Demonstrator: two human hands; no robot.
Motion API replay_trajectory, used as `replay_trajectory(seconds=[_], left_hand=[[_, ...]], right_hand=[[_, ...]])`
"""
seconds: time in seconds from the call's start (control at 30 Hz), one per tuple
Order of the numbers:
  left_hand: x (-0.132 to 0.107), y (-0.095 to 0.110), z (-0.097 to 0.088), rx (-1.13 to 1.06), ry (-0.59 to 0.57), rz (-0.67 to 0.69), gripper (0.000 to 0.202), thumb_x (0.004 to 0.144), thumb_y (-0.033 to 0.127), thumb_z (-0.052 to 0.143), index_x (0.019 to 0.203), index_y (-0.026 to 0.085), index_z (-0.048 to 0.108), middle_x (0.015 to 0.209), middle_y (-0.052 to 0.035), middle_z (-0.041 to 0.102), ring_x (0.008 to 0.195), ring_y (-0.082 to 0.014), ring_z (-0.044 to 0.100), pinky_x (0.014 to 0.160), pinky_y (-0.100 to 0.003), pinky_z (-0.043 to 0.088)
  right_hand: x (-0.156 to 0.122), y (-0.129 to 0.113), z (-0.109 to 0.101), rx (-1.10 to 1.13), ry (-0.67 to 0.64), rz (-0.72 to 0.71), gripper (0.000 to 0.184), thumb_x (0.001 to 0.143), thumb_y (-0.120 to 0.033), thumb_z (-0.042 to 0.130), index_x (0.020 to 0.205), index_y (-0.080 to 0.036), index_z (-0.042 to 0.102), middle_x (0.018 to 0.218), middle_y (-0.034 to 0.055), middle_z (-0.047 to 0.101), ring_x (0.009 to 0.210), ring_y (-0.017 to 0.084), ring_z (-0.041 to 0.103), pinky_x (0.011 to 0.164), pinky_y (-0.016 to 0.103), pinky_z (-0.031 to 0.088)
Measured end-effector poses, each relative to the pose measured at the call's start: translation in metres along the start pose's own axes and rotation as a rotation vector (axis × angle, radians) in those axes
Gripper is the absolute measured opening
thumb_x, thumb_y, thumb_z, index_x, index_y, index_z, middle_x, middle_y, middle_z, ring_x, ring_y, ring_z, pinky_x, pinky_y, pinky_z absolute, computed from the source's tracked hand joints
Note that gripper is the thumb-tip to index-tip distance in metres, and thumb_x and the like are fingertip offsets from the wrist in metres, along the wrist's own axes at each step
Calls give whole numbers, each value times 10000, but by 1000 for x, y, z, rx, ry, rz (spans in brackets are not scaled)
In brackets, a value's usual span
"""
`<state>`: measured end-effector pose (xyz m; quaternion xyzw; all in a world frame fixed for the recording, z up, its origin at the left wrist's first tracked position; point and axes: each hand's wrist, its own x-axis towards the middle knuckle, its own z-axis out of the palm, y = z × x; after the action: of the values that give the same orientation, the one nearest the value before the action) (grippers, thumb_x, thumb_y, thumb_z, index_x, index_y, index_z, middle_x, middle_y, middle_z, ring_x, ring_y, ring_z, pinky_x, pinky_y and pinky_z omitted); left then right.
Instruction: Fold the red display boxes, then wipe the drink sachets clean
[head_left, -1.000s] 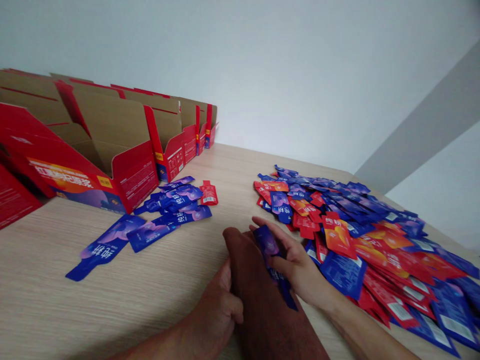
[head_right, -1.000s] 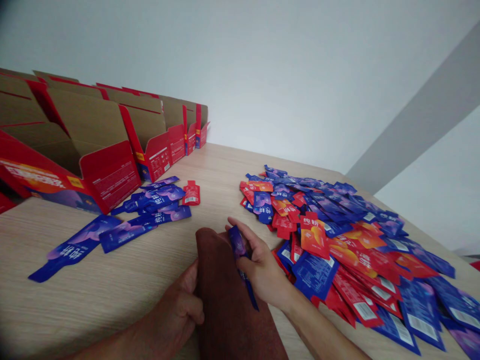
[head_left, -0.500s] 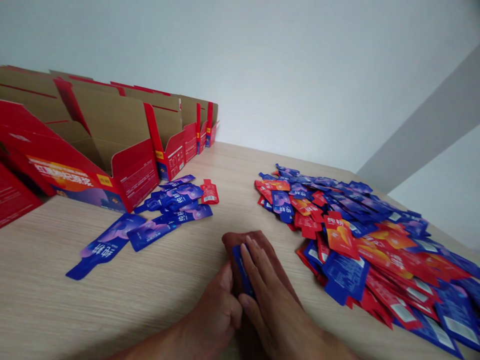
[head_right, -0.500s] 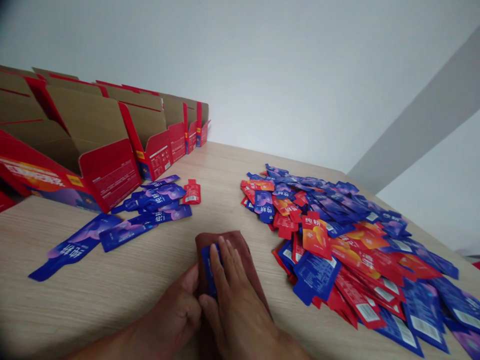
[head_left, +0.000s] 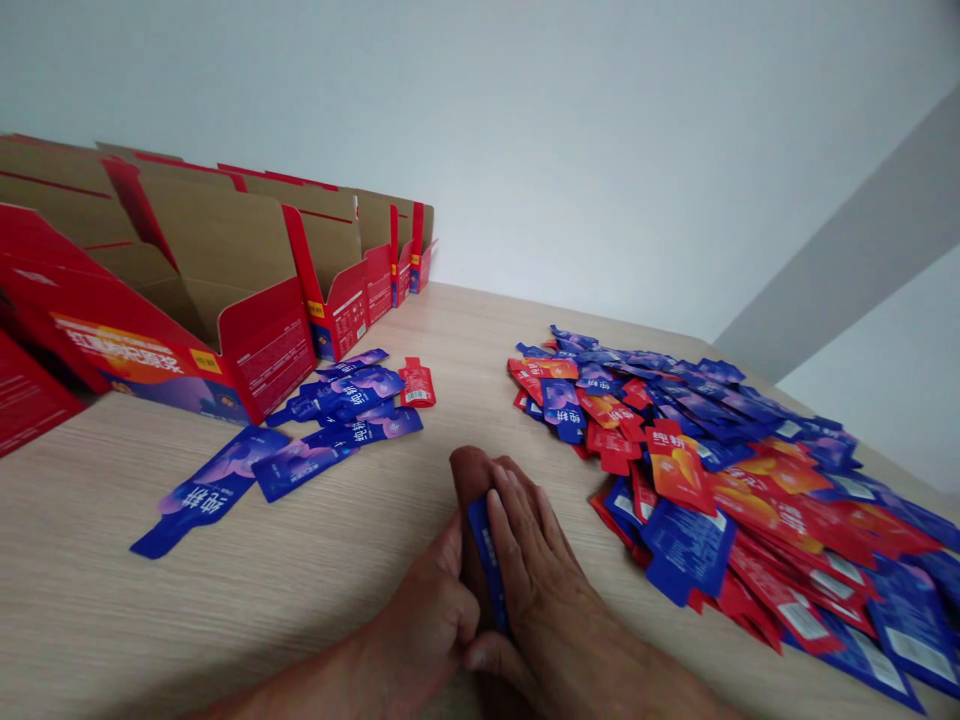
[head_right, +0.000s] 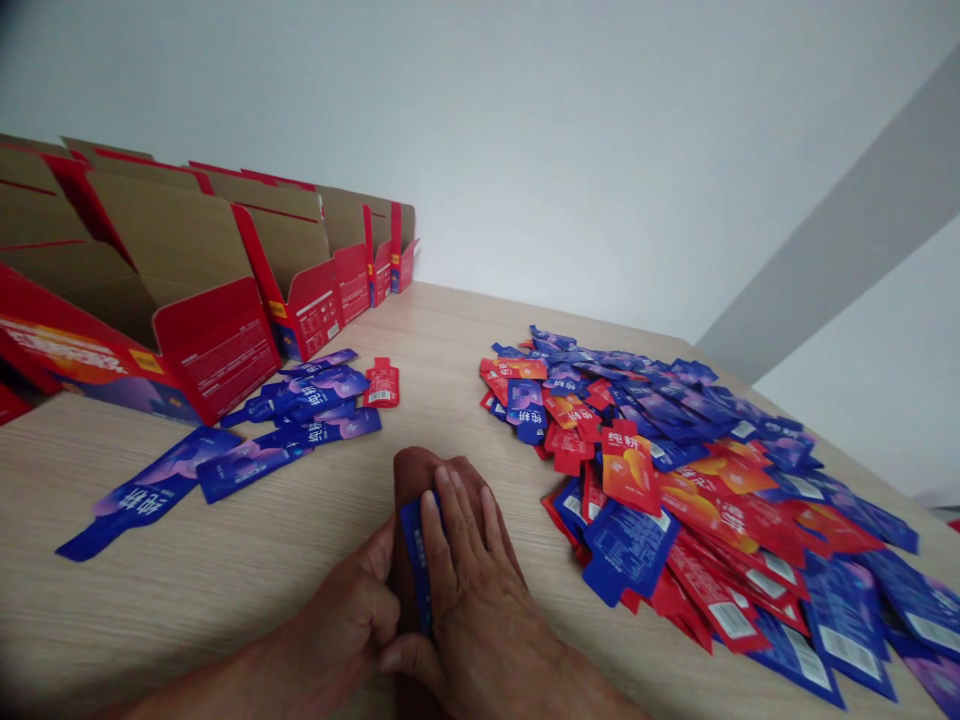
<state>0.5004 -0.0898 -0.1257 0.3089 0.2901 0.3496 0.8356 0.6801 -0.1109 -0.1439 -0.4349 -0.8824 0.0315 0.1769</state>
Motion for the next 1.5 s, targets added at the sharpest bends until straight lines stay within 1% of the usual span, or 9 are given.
replay_trajectory(seconds=[0.17,0.27,0.4,0.57,0.67,0.87,1.07,1.27,1.5], left_hand=[[2,-2,-3,-74,-87,47,1362,422,-36,538,1719,351,385,1571,0,654,1489,-233,558,747,-209,469],[2,-3,-2,-81,-119,42,1365,399,-41,546,1709,318,414,1520,-21,693,1517,-265,537,1059,-298,492],[0,-6,-1,-70,-52,41,1396,388,-32,563,1720,345,375,1537,-14,682,1569,-291,475,1244,-409,396],[-1,-8,-2,-74,11,58,1372,385,-23,561,1704,315,386,1563,-21,661,1599,-279,440,1339,-412,277],[0,-6,-2,-108,-18,37,1366,388,-14,583,1699,313,379,1549,-25,672,1596,-285,448,1349,-418,262],[1,-6,6,-137,70,58,990,765,211,793,1672,192,398,1488,-132,708,1502,-345,554,1271,-480,384],[2,-11,11,-71,162,49,928,719,226,818,1593,166,510,1375,-139,767,1372,-380,649,1243,-513,394],[7,-12,5,-101,42,48,1002,714,181,808,1649,173,449,1493,-162,704,1471,-402,585,1246,-531,407],[14,-20,-10,-159,-107,128,1028,783,155,808,1716,250,387,1679,-130,553,1647,-389,387,1339,-538,314]], right_hand=[[7,20,-5,83,-42,23,1337,1012,-571,767,1733,-181,-288,1837,257,-91,1698,445,-60,1334,755,177],[7,36,-9,291,-33,155,1061,1114,-477,627,1777,-230,-164,1860,178,-51,1717,357,11,1360,655,213],[-1,36,-11,518,80,383,736,1188,-350,409,1807,-328,11,1863,71,168,1705,258,190,1362,573,254],[-12,8,5,384,-9,149,857,1074,-37,374,1803,-366,68,1877,20,89,1712,255,176,1348,524,314],[-9,4,9,292,-28,87,857,1070,-19,395,1807,-315,72,1878,60,67,1716,272,153,1341,507,339],[15,27,-14,360,183,206,634,1113,-164,432,1743,-227,402,1647,136,606,1480,284,633,1190,454,581],[81,65,-28,432,412,600,409,1042,-284,670,1438,-185,675,1317,140,789,1179,328,773,1052,514,614],[187,99,6,550,304,774,335,1087,-397,732,1338,-177,694,1263,88,738,1022,232,757,881,431,664],[258,84,28,420,105,712,361,1082,-396,739,1368,-181,688,1326,99,721,1084,253,751,911,450,663]])
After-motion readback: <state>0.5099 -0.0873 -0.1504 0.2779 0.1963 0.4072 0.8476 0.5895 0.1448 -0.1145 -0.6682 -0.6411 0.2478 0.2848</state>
